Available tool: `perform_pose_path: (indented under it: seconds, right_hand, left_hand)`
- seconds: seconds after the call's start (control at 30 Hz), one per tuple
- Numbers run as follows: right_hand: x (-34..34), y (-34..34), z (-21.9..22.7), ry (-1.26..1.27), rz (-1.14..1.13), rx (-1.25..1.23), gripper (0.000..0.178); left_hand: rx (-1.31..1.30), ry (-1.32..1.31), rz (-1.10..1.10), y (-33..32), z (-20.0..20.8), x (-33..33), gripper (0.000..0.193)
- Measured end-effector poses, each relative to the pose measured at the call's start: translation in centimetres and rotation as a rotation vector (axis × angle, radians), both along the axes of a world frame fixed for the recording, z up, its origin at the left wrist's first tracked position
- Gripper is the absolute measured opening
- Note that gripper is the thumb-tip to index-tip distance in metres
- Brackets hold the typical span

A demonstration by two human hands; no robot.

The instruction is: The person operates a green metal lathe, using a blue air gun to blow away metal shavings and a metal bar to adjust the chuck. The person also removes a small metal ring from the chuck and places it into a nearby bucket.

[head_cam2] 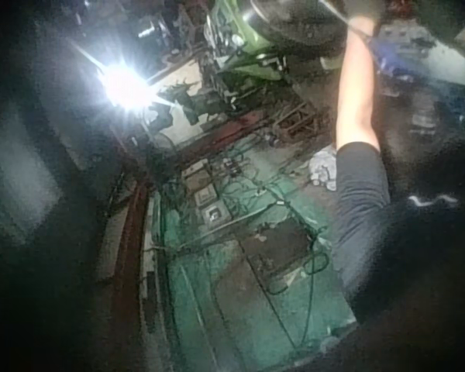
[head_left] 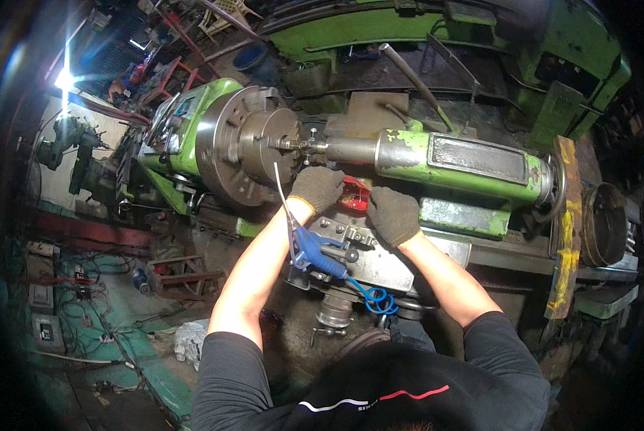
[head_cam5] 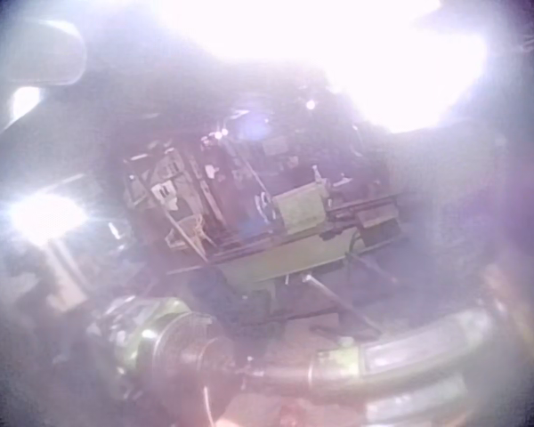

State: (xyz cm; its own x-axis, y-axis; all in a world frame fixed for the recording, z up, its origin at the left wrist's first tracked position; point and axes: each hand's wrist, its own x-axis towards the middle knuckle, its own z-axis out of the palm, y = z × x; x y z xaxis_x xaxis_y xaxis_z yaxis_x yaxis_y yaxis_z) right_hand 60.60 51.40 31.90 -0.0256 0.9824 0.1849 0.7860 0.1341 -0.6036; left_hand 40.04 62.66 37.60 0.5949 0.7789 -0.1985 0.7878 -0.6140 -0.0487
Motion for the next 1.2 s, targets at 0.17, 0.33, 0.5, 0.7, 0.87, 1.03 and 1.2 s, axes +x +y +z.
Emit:
perform_pose_path:
  seconds: [0.17,0.33,0.5,0.7,0.87,1.03,1.2]
  right_hand:
    - [-0.4,0.5,-1.6,-0.041,0.071,-0.017,0.021]
    - [0.1,0.0,-1.9,-0.049,0.091,0.178,0.019]
    - [0.2,0.8,-1.8,-0.131,0.093,0.177,0.015]
    - [-0.1,0.9,-2.3,-0.161,0.073,0.105,0.016]
    - [0.2,0.7,-1.2,-0.140,0.094,0.131,0.015]
    - [0.0,0.5,-0.8,-0.197,0.102,0.112,0.013]
    - [-0.3,0.6,-1.9,-0.166,0.131,0.134,0.012]
  left_hand:
    - [-0.017,-0.033,-0.008,0.0,0.0,0.2,0.030]
    - [0.015,-0.011,-0.022,0.4,-0.9,0.4,0.030]
    - [-0.013,0.021,-0.031,0.1,-0.8,1.1,0.029]
    - [-0.017,-0.013,-0.050,-0.2,-0.8,0.9,0.028]
    - [-0.014,-0.020,-0.034,-0.1,-0.8,0.8,0.028]
    - [-0.006,-0.041,-0.040,0.1,-0.9,0.4,0.028]
    - [0.004,-0.071,-0.044,0.0,-0.9,0.2,0.028]
